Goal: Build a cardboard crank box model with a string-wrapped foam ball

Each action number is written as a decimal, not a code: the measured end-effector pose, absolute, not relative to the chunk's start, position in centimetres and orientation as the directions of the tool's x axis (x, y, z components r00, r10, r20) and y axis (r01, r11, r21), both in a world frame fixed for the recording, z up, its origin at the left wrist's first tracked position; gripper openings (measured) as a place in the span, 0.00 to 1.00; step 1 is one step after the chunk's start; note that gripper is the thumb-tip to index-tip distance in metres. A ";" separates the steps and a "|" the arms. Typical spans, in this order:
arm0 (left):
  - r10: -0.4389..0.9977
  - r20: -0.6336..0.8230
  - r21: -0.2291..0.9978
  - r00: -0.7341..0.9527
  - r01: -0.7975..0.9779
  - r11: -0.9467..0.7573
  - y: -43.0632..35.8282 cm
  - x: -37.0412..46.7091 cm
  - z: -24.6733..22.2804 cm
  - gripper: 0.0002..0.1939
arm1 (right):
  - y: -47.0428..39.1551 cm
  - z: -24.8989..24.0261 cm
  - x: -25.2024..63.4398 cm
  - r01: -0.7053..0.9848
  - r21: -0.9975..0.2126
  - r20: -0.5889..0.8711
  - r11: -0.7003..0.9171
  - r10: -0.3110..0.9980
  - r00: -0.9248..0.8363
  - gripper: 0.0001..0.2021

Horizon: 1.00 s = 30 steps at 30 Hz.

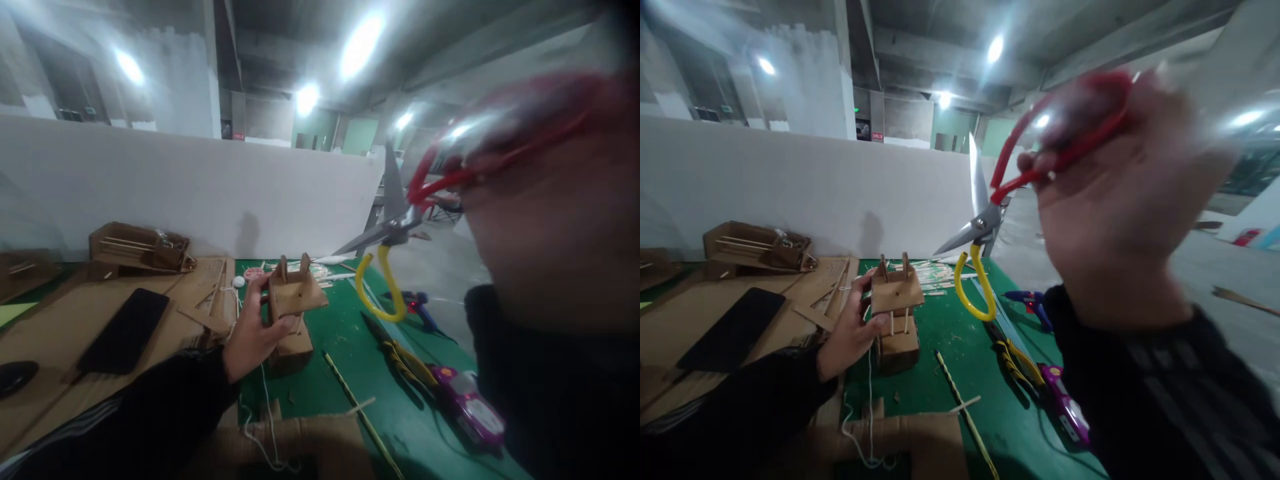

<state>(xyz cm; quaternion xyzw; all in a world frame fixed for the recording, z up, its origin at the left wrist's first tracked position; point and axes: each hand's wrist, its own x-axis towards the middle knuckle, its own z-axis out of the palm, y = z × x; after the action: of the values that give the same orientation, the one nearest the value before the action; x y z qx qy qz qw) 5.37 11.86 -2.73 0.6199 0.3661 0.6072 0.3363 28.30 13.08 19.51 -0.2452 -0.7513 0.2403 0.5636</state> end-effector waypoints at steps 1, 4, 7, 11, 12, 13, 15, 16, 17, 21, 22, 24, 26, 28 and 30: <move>0.860 0.510 0.860 0.007 0.029 -0.510 11.9 5.4 -2.8 0.34 | 13.2 17.8 28.6 -0.067 -0.622 0.783 0.780 0.619 -0.066 0.11; 0.849 0.527 0.850 0.041 -0.036 -0.526 12.2 5.5 -3.3 0.33 | 14.3 12.0 28.5 -0.309 -0.676 0.666 0.669 0.734 0.133 0.11; 0.837 0.543 0.839 0.071 -0.068 -0.539 12.4 5.4 -3.5 0.35 | 16.1 6.0 27.7 -0.227 -0.748 0.616 0.624 0.780 0.115 0.13; 0.807 0.574 0.818 0.140 -0.051 -0.573 12.3 5.2 -3.1 0.36 | 17.0 0.5 27.3 -0.089 -0.789 0.606 0.608 0.794 0.050 0.14; 0.798 0.583 0.811 0.152 -0.055 -0.582 12.2 5.2 -3.0 0.37 | 16.9 -0.4 27.4 -0.046 -0.795 0.605 0.605 0.796 0.023 0.15; 0.791 0.592 0.805 0.155 -0.067 -0.589 12.1 5.1 -3.0 0.37 | 16.7 -1.1 27.5 -0.002 -0.800 0.600 0.600 0.800 -0.011 0.15; 0.783 0.602 0.798 0.156 -0.102 -0.594 12.0 5.1 -2.9 0.39 | 16.2 -2.6 27.9 0.087 -0.804 0.580 0.589 0.808 -0.104 0.16; 0.780 0.605 0.797 0.162 -0.117 -0.593 12.0 5.0 -2.9 0.40 | 16.1 -3.4 28.0 0.125 -0.802 0.565 0.584 0.810 -0.155 0.17; 0.775 0.608 0.794 0.170 -0.125 -0.595 12.0 5.0 -3.0 0.40 | 16.0 -4.2 28.1 0.159 -0.798 0.548 0.581 0.810 -0.210 0.19; 0.755 0.629 0.777 0.185 -0.130 -0.615 12.1 4.9 -3.1 0.41 | 16.3 -7.7 28.3 0.252 -0.765 0.486 0.592 0.789 -0.376 0.23; 0.754 0.630 0.777 0.185 -0.135 -0.616 12.2 4.9 -3.1 0.41 | 16.4 -8.3 28.2 0.265 -0.755 0.477 0.599 0.780 -0.405 0.23; 0.757 0.628 0.778 0.181 -0.143 -0.611 12.2 4.9 -3.2 0.40 | 16.6 -9.1 28.1 0.285 -0.741 0.461 0.609 0.768 -0.444 0.22; 0.756 0.630 0.776 0.176 -0.137 -0.615 12.2 4.9 -3.4 0.40 | 16.7 -9.4 28.0 0.300 -0.735 0.446 0.608 0.767 -0.460 0.22; 0.752 0.636 0.771 0.173 -0.116 -0.626 12.3 4.9 -3.4 0.39 | 16.7 -9.6 27.9 0.312 -0.737 0.432 0.599 0.773 -0.464 0.22; 0.749 0.641 0.767 0.169 -0.095 -0.635 12.4 4.8 -3.4 0.38 | 16.8 -9.8 27.8 0.321 -0.741 0.419 0.589 0.780 -0.464 0.22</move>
<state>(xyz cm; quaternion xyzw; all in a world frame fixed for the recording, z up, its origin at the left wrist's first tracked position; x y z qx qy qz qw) 4.84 12.37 -3.36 0.6781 0.2412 0.5978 0.3529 27.79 16.80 -9.76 -0.3432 -0.8027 0.2962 0.3875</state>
